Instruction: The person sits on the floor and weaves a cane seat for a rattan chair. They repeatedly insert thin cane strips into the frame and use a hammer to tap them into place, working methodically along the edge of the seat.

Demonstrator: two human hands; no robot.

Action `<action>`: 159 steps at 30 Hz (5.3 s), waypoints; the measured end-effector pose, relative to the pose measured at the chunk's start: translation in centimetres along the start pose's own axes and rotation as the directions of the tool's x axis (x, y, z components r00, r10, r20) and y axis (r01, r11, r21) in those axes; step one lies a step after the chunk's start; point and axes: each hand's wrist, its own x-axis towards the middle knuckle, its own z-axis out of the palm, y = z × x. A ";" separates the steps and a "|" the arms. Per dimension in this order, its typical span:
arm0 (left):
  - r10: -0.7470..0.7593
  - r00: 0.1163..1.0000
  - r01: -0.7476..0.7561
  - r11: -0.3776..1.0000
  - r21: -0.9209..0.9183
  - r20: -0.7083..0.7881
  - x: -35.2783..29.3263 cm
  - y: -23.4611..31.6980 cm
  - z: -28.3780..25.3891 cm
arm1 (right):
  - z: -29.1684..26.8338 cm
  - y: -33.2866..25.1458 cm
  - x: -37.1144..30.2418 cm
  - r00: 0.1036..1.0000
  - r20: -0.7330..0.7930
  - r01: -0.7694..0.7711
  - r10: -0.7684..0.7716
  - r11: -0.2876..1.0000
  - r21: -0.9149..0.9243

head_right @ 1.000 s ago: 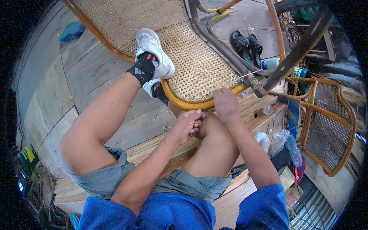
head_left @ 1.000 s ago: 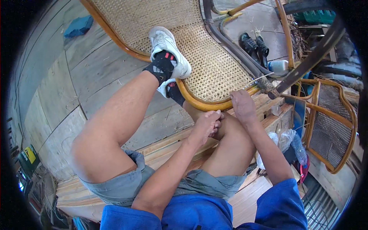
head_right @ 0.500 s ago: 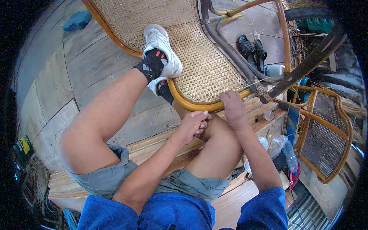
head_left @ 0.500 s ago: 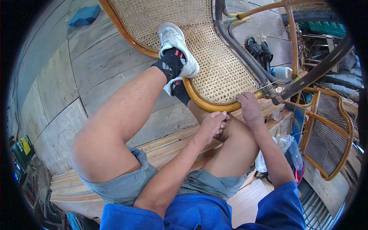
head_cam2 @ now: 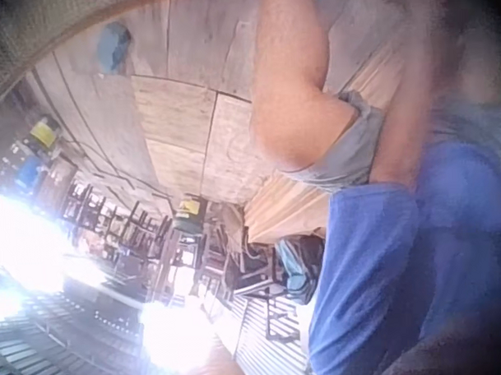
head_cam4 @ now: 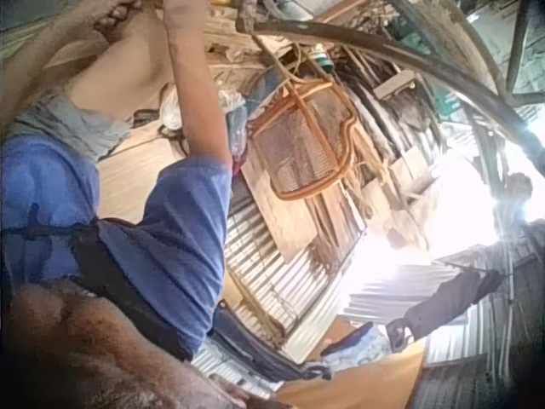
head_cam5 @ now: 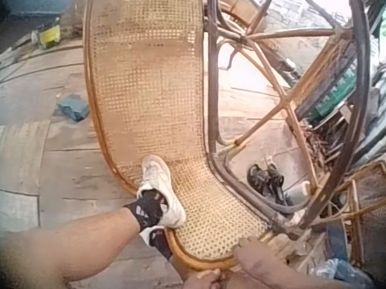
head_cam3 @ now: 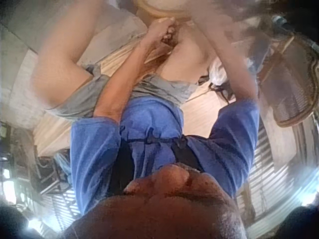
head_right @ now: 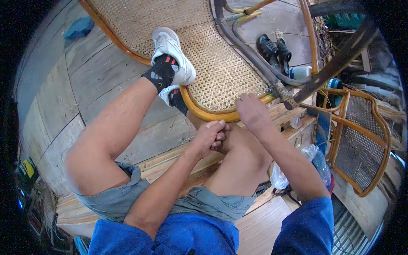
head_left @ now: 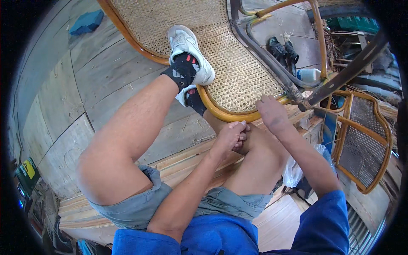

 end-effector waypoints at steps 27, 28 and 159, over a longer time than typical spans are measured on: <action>0.356 0.932 -0.225 0.718 0.659 -0.069 0.9 2.8 2.4 | 16.0 -20.1 -35.0 0.409 0.367 -0.497 0.836 -0.134 0.858; 0.480 0.876 -0.239 0.521 0.819 -0.050 1.1 4.5 3.3 | 15.6 -20.2 -35.1 0.408 0.286 -0.627 0.867 0.038 0.778; 0.204 0.945 -0.304 0.265 0.915 0.255 9.4 10.1 7.5 | 1.9 1.7 -5.6 0.765 0.159 -0.139 0.623 -0.082 0.987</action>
